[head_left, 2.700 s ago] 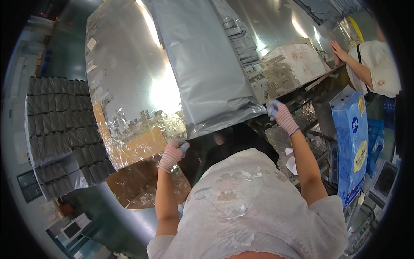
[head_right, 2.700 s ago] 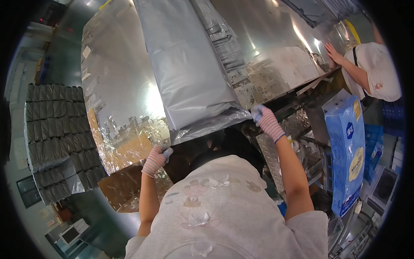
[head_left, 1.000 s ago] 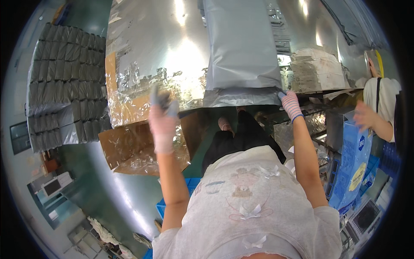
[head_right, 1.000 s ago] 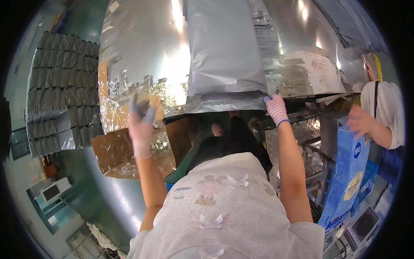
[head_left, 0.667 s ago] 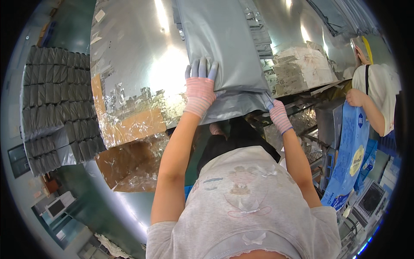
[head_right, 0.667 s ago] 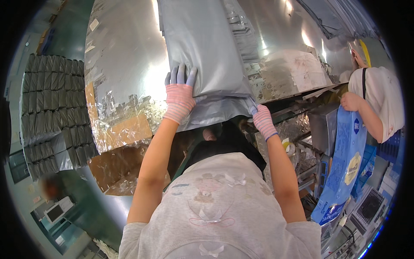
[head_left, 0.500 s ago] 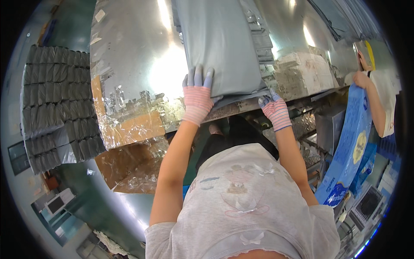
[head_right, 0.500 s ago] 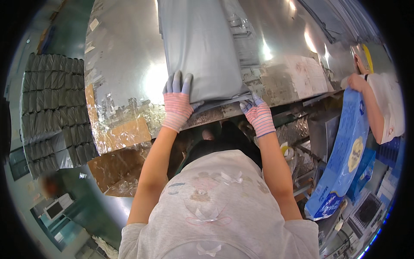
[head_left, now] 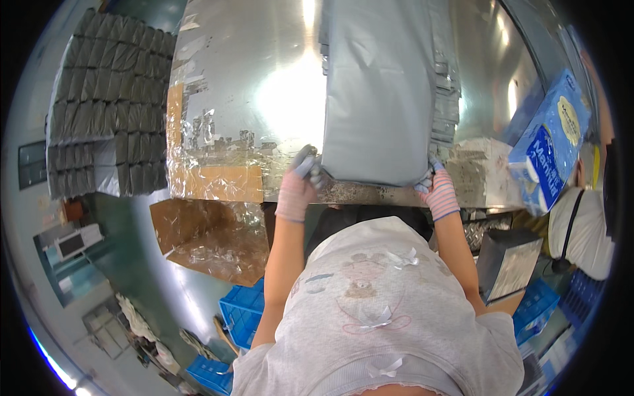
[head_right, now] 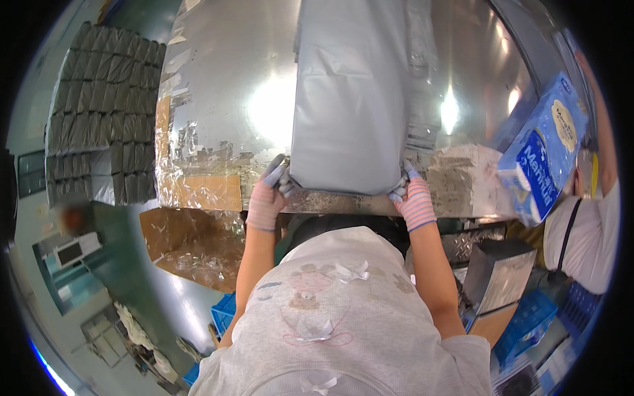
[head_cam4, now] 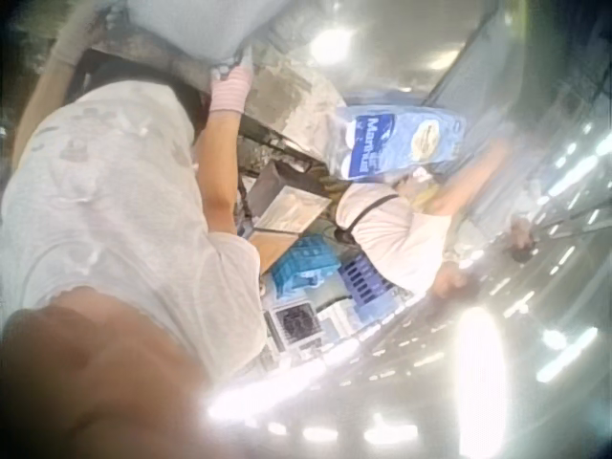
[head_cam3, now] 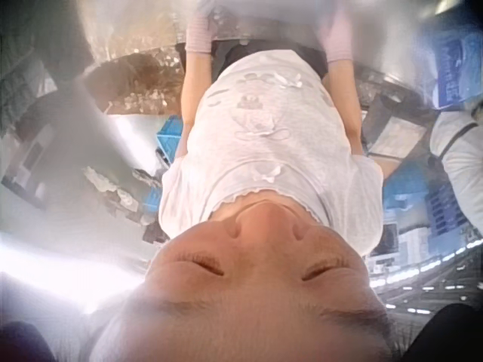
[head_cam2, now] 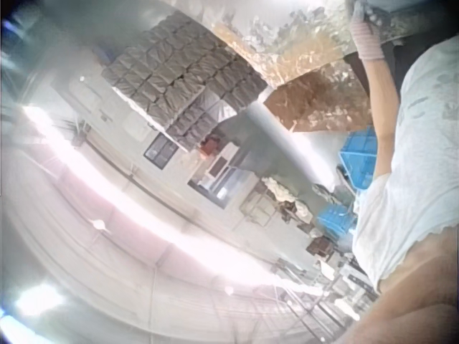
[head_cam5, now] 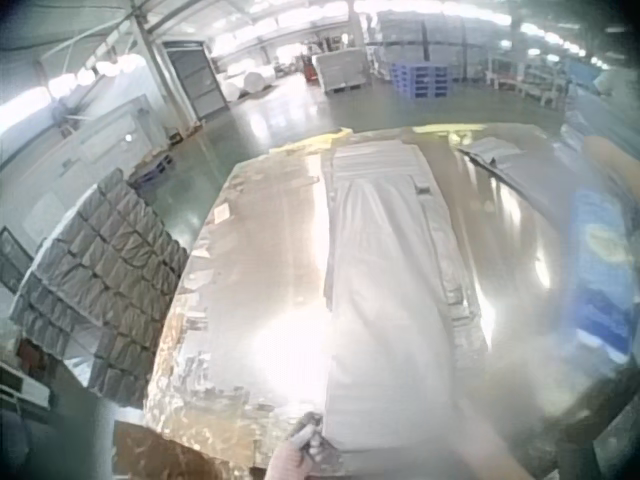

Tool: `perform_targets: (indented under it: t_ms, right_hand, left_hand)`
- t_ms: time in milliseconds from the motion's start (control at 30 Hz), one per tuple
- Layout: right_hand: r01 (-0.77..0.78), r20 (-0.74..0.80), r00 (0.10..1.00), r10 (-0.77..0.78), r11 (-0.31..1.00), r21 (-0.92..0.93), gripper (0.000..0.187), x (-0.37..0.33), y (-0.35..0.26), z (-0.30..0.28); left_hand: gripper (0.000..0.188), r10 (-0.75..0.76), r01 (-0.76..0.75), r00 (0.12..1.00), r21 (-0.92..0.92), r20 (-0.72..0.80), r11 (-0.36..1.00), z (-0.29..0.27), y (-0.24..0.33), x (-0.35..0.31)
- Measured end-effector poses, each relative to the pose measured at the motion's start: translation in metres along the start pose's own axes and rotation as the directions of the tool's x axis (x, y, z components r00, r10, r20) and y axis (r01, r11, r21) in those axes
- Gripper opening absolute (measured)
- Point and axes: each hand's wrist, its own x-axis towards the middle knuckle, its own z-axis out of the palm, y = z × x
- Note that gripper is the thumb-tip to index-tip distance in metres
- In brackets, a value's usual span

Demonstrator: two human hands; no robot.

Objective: The person places multi-packs of toilet paper into grey plastic shipping bags on a metal table, folding the excess bag material around the pack before moving the wrapped product to a stack.

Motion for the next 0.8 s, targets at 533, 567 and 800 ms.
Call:
perform_targets:
  t_ms: [533,567,800]
  right_hand:
    - [0.291,0.182,0.948,-0.261,0.942,-0.166,0.031,0.138,-0.008,-0.012]
    - [0.33,0.207,0.934,-0.291,0.926,-0.185,0.033,0.142,-0.004,-0.006]
    - [0.511,0.495,0.783,-0.377,0.844,-0.164,0.044,0.114,-0.025,0.002]
  left_hand:
    - [0.038,0.114,-0.094,0.993,0.341,-0.039,0.935,0.049,0.006,0.11]
    - [0.038,0.073,-0.062,0.997,0.31,-0.024,0.949,0.042,0.005,0.118]
    - [0.069,-0.373,0.354,0.926,0.21,0.061,0.911,0.084,0.029,0.096]
